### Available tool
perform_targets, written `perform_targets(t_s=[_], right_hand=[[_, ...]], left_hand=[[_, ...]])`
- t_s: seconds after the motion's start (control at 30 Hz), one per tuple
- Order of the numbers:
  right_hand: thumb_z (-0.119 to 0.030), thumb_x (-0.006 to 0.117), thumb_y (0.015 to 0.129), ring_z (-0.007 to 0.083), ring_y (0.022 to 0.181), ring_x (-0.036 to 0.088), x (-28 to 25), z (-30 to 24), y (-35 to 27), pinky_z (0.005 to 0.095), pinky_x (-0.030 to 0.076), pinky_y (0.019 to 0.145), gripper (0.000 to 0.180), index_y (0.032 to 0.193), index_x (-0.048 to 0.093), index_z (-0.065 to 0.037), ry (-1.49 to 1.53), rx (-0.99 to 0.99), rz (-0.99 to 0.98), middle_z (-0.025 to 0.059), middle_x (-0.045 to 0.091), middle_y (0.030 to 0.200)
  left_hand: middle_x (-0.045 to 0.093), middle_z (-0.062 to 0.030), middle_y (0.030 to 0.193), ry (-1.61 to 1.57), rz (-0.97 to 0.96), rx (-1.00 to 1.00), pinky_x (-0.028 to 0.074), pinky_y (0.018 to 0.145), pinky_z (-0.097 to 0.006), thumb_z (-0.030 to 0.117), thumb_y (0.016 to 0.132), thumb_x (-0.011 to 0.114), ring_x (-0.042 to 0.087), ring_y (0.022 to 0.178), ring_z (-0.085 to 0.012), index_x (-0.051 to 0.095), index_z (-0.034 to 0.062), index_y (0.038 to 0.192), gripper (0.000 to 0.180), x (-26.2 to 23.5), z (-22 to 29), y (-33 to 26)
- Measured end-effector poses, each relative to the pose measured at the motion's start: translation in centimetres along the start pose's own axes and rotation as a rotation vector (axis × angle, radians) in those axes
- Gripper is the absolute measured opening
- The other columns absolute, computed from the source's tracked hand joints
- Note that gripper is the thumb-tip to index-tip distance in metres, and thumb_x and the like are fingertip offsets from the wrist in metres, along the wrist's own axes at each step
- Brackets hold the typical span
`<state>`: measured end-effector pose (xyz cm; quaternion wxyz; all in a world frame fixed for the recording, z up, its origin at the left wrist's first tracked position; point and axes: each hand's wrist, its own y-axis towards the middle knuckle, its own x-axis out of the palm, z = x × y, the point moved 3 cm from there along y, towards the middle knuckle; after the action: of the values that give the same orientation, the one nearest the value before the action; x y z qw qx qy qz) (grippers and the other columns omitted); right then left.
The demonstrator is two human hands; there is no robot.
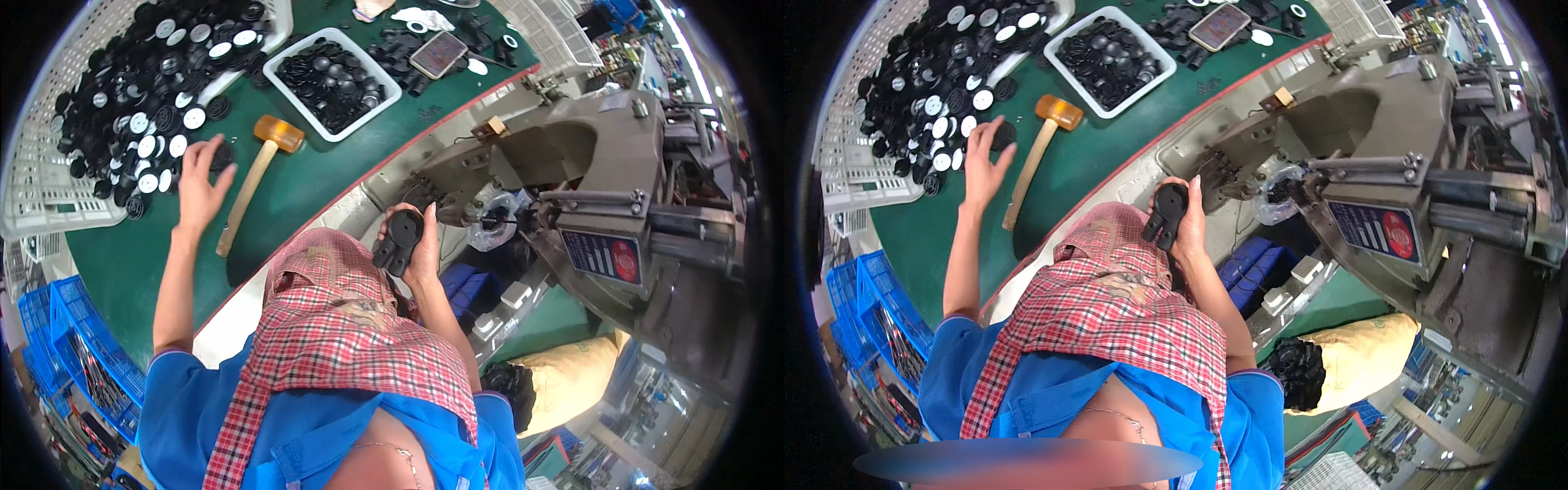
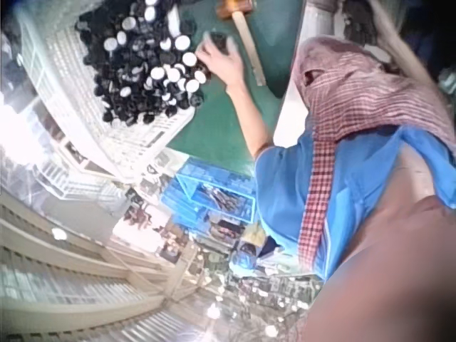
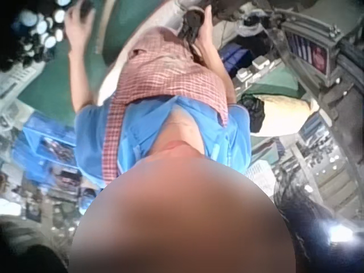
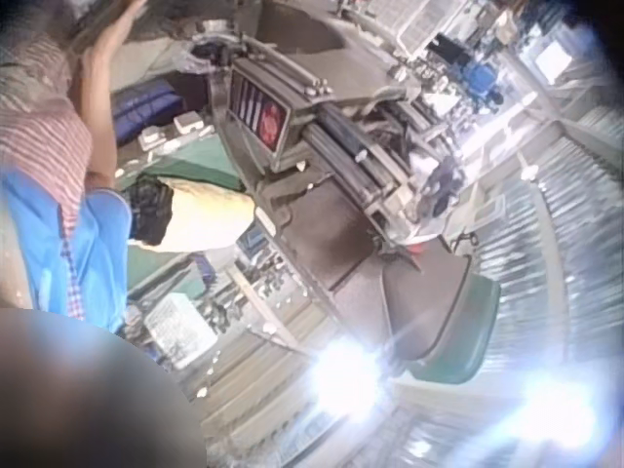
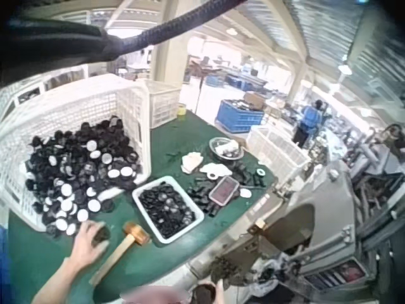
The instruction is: The person repeatedly picks up small black and white circular components from a tray, places them into a machine, and uses a rubber mallet to press them into place. The person also moves a white plastic basket and retrieves components from a large sack.
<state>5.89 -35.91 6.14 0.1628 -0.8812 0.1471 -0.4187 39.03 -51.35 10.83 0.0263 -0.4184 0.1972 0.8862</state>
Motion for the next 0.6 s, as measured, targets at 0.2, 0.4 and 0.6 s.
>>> perform_targets(t_s=[0.2,0.4,0.6], right_hand=[[-0.057,0.024,0.1,0.0153,0.075,0.058,1.4,-1.7,-0.7,0.0299,0.051,0.069,0.064,0.104,0.058,-0.004,-0.288,-0.244,0.114,0.0056,0.06,0.09],[-0.05,0.021,0.103,0.0126,0.086,0.054,-1.2,-3.4,-4.0,0.0274,0.043,0.083,0.059,0.107,0.057,-0.003,-0.57,-0.473,0.162,0.0055,0.059,0.096],[-0.05,0.022,0.103,0.0137,0.09,0.056,-4.6,-4.5,-6.3,0.0273,0.043,0.085,0.06,0.108,0.056,-0.001,-0.281,-0.425,0.287,0.0075,0.06,0.1]], left_hand=[[0.058,-0.0182,0.115,-0.476,-0.552,0.329,0.05,0.085,-0.038,0.023,0.073,0.077,0.06,0.101,-0.0337,0.048,0.0001,0.129,0.067,7.7,16.9,-3.6],[0.056,-0.0204,0.109,-0.36,-0.556,0.487,0.049,0.081,-0.042,0.025,0.084,0.063,0.056,0.099,-0.0372,0.045,0.0001,0.132,0.057,11.0,23.6,-4.2],[0.055,-0.0172,0.092,-0.394,-0.39,0.561,0.047,0.073,-0.043,0.033,0.086,0.057,0.056,0.085,-0.0343,0.044,-0.0026,0.133,0.06,13.7,28.4,-6.0]])
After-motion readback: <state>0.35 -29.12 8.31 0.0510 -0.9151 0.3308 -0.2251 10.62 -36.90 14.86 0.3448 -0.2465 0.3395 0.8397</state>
